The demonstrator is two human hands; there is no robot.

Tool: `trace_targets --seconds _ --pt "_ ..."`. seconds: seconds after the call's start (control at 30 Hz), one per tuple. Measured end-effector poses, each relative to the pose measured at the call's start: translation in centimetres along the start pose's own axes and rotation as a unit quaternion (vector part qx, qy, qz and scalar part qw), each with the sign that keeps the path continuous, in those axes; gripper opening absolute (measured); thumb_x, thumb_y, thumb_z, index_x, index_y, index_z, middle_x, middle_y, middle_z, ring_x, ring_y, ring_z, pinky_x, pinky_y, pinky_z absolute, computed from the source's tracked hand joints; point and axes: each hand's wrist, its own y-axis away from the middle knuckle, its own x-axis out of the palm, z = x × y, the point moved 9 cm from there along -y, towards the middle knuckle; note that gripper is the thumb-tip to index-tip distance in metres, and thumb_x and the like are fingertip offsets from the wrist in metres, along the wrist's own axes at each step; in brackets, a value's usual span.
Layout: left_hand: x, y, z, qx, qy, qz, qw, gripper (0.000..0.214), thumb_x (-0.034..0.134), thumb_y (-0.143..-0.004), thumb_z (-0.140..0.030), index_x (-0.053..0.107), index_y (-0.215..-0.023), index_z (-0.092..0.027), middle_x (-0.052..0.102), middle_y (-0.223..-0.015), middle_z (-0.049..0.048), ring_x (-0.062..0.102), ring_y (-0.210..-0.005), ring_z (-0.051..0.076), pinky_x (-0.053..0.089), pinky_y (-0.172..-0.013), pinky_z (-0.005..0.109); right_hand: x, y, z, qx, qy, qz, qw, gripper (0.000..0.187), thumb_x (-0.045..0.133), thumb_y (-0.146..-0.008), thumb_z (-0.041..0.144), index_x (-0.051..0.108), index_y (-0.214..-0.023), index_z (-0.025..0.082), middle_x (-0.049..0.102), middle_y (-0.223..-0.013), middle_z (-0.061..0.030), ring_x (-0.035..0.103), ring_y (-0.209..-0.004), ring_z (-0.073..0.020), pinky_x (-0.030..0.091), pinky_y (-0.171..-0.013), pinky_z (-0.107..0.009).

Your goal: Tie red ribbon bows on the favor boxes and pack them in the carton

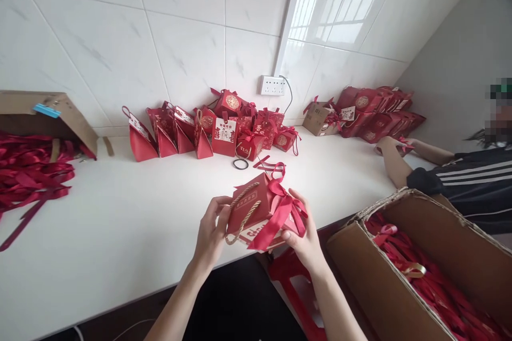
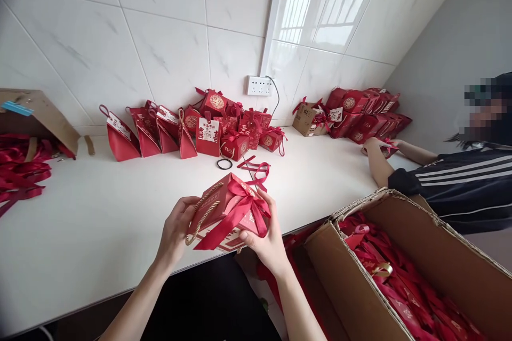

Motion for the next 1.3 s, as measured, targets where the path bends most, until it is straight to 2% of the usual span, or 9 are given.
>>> trace_targets --seconds 0.17,0.37,0.6,0.7,0.77,0.87,1.0,1.2,1.3 --pt "0.0 0.4 -1.3 0.054 0.000 0.001 0.999 0.037 0.051 -0.080 -0.055 0.053 -0.095 -0.021 0.064 -0.095 0.0073 0.063 -0.085 0.021 0.052 -0.067 0.028 -0.2 -0.2 -2.6 0.074 -0.102 -0.008 0.992 0.061 0.072 -0.065 0.056 0.052 -0.115 0.028 0.062 -0.115 -0.0096 0.057 -0.112 -0.0313 0.050 -0.091 -0.047" --pt "-0.5 0.4 -1.2 0.046 -0.093 -0.019 0.994 0.024 0.051 -0.083 -0.043 0.057 -0.087 -0.021 0.063 -0.088 0.0042 0.062 -0.080 0.018 0.047 -0.066 0.027 1.5 0.0 -4.7 0.223 -0.271 -0.001 0.936 0.057 0.036 -0.081 0.069 0.059 -0.105 0.023 0.065 -0.110 -0.0098 0.059 -0.109 -0.0278 0.051 -0.088 -0.050" --pt "1.1 0.1 -0.2 0.030 -0.105 0.026 0.994 0.025 0.051 -0.083 -0.044 0.058 -0.083 -0.020 0.063 -0.084 0.0042 0.061 -0.080 0.019 0.042 -0.053 0.024 1.9 0.6 -3.1 0.223 -0.292 0.027 0.930 0.056 0.035 -0.083 0.068 0.061 -0.101 0.021 0.066 -0.105 -0.0099 0.060 -0.103 -0.0273 0.051 -0.086 -0.052" --pt "2.0 -0.1 -0.2 0.035 -0.097 0.037 0.994 0.026 0.052 -0.082 -0.045 0.059 -0.085 -0.020 0.063 -0.083 0.0044 0.062 -0.081 0.020 0.045 -0.057 0.025 -1.0 1.6 -3.0 0.191 -0.194 -0.066 0.960 0.055 0.037 -0.081 0.068 0.058 -0.101 0.021 0.066 -0.100 -0.0101 0.062 -0.098 -0.0288 0.054 -0.079 -0.051" --pt "2.5 -0.4 -0.4 0.049 -0.082 0.030 0.995 0.025 0.053 -0.082 -0.044 0.058 -0.086 -0.020 0.063 -0.086 0.0042 0.062 -0.080 0.019 0.047 -0.062 0.027 -4.5 2.6 -0.8 0.086 -0.024 -0.169 0.981 0.051 0.055 -0.075 0.063 0.055 -0.106 0.022 0.063 -0.103 -0.0093 0.060 -0.101 -0.0296 0.054 -0.080 -0.049" --pt "3.2 -0.9 -1.5 0.095 -0.050 -0.007 0.994 0.020 0.052 -0.083 -0.039 0.057 -0.085 -0.020 0.061 -0.084 0.0026 0.061 -0.076 0.016 0.049 -0.069 0.028 -7.4 5.1 5.1 -0.114 0.320 -0.272 0.900 0.062 0.077 -0.060 0.044 0.050 -0.112 0.024 0.050 -0.121 -0.0107 0.052 -0.113 -0.0327 0.051 -0.087 -0.050" --pt "7.5 -1.1 -4.6 0.186 -0.045 0.040 0.981 0.016 0.048 -0.086 -0.034 0.056 -0.084 -0.020 0.059 -0.082 0.0017 0.059 -0.080 0.016 0.050 -0.074 0.029 -8.2 7.0 8.7 -0.189 0.551 -0.251 0.773 0.059 0.072 -0.070 0.038 0.044 -0.121 0.026 0.039 -0.131 -0.0132 0.047 -0.120 -0.0335 0.052 -0.086 -0.051" --pt "18.6 0.8 -8.7 0.280 -0.139 0.261 0.913 0.032 0.051 -0.087 -0.040 0.053 -0.114 -0.023 0.057 -0.114 0.0069 0.056 -0.103 0.020 0.049 -0.085 0.034 -10.6 9.0 10.2 -0.176 0.585 -0.259 0.748 0.065 0.071 -0.072 0.036 0.038 -0.127 0.027 0.034 -0.135 -0.0144 0.045 -0.123 -0.0343 0.054 -0.086 -0.051" --pt "21.6 1.2 -9.3 0.278 -0.148 0.291 0.903 0.020 0.051 -0.088 -0.038 0.056 -0.096 -0.021 0.060 -0.101 0.0043 0.058 -0.095 0.017 0.050 -0.074 0.027 -11.6 9.7 10.4 -0.166 0.587 -0.259 0.749 0.065 0.072 -0.071 0.034 0.039 -0.127 0.026 0.034 -0.135 -0.0147 0.043 -0.124 -0.0339 0.054 -0.086 -0.049"
